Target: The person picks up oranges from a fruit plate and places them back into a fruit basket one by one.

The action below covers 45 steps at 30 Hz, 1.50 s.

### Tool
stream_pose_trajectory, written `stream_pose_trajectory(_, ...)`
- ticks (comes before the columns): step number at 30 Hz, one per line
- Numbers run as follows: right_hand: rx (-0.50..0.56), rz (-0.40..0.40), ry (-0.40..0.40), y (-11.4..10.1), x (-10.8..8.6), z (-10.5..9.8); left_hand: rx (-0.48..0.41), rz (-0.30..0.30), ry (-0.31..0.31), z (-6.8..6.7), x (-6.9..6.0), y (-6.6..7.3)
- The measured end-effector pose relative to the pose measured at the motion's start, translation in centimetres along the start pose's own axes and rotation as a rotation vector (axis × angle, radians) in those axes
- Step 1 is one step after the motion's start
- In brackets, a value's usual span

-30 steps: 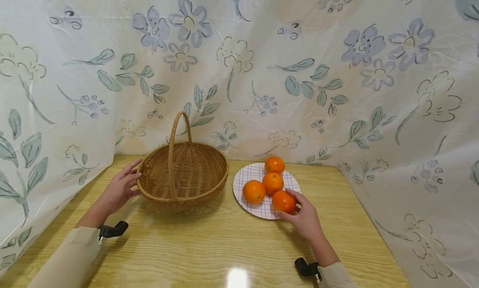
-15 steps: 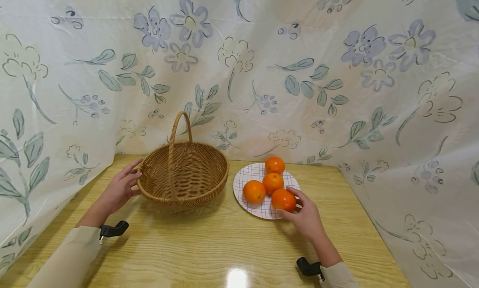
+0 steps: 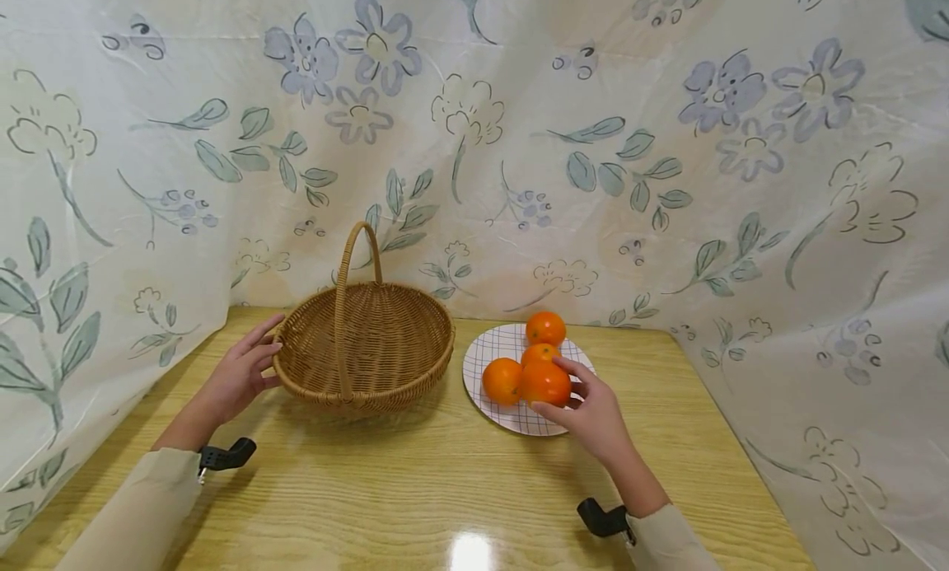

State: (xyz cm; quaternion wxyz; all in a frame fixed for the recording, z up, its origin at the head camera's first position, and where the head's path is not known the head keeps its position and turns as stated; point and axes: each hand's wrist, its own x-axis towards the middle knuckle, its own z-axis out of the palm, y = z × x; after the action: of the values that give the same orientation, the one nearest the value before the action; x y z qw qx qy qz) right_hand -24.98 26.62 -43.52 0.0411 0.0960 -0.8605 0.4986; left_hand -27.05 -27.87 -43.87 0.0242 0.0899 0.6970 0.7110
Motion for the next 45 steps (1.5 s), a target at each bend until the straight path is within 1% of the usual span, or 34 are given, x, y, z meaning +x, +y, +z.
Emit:
stream_pose_trajectory(5,0.056,-0.045,-0.023,-1.1,0.8,0.6,-0.008,0.005,0.003,0.1,0.1,0.0)
stream_pose_trajectory(10,0.114,-0.07,-0.051,-2.2,1.6,1.3,-0.005,0.007,0.005,0.1,0.0,0.0)
stream_pose_trajectory(18,0.153,-0.103,-0.09,-4.1,2.5,2.4,0.004,0.004,0.007,0.2,0.0,0.1)
stream_pose_trajectory(23,0.18,-0.109,-0.094,-5.3,3.2,3.1,0.015,0.0,0.007,0.2,-0.1,0.2)
stream_pose_trajectory(28,0.221,-0.095,-0.105,-6.3,3.9,3.8,0.024,-0.002,0.006,0.2,0.0,0.2)
stream_pose_trajectory(36,0.249,-0.098,-0.13,-7.9,5.1,5.2,0.025,-0.007,0.008,0.1,-0.1,0.1)
stream_pose_trajectory(42,0.286,-0.068,-0.154,-9.1,6.0,6.1,0.012,-0.001,-0.005,0.1,-0.2,0.1)
stream_pose_trajectory(45,0.308,-0.071,-0.163,-9.4,6.5,6.6,0.012,-0.002,-0.006,0.2,-0.2,0.1)
